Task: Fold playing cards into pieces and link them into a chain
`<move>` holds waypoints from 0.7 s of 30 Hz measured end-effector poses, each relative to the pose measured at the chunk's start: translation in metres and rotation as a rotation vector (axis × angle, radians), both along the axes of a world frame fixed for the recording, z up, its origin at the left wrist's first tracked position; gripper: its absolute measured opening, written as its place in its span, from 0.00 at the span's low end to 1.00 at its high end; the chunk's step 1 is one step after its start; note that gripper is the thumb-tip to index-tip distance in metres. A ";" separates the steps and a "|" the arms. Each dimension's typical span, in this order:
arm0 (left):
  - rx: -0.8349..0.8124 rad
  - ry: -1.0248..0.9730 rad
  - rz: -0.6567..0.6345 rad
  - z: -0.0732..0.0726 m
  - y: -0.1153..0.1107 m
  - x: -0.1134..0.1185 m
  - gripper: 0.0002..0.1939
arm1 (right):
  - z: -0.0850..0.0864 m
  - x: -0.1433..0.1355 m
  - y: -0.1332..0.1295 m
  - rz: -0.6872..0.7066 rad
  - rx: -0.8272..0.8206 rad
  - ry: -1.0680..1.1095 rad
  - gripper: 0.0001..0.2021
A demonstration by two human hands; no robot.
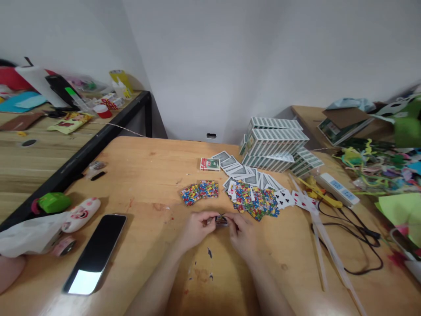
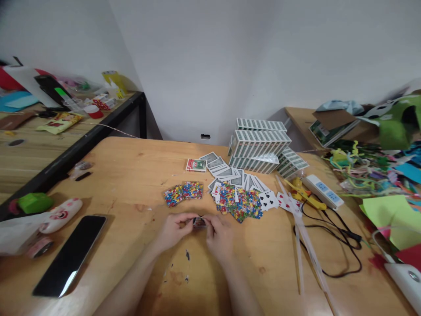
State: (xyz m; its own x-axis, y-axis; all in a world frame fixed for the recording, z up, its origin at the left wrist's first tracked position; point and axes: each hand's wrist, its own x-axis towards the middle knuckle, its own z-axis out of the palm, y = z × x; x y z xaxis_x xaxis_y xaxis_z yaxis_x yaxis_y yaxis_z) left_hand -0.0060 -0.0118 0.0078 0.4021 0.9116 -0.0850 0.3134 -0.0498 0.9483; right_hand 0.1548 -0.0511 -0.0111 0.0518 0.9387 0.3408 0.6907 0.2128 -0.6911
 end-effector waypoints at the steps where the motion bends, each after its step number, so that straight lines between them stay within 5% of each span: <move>1: 0.001 0.002 0.000 -0.001 0.000 0.000 0.13 | 0.000 0.000 0.000 -0.002 0.002 -0.002 0.10; 10: -0.001 0.006 -0.037 -0.009 0.001 -0.003 0.16 | 0.000 0.002 0.001 -0.020 -0.010 0.046 0.09; 21: 0.228 0.032 0.202 -0.017 -0.002 0.010 0.08 | -0.007 0.000 0.002 -0.002 -0.019 0.088 0.10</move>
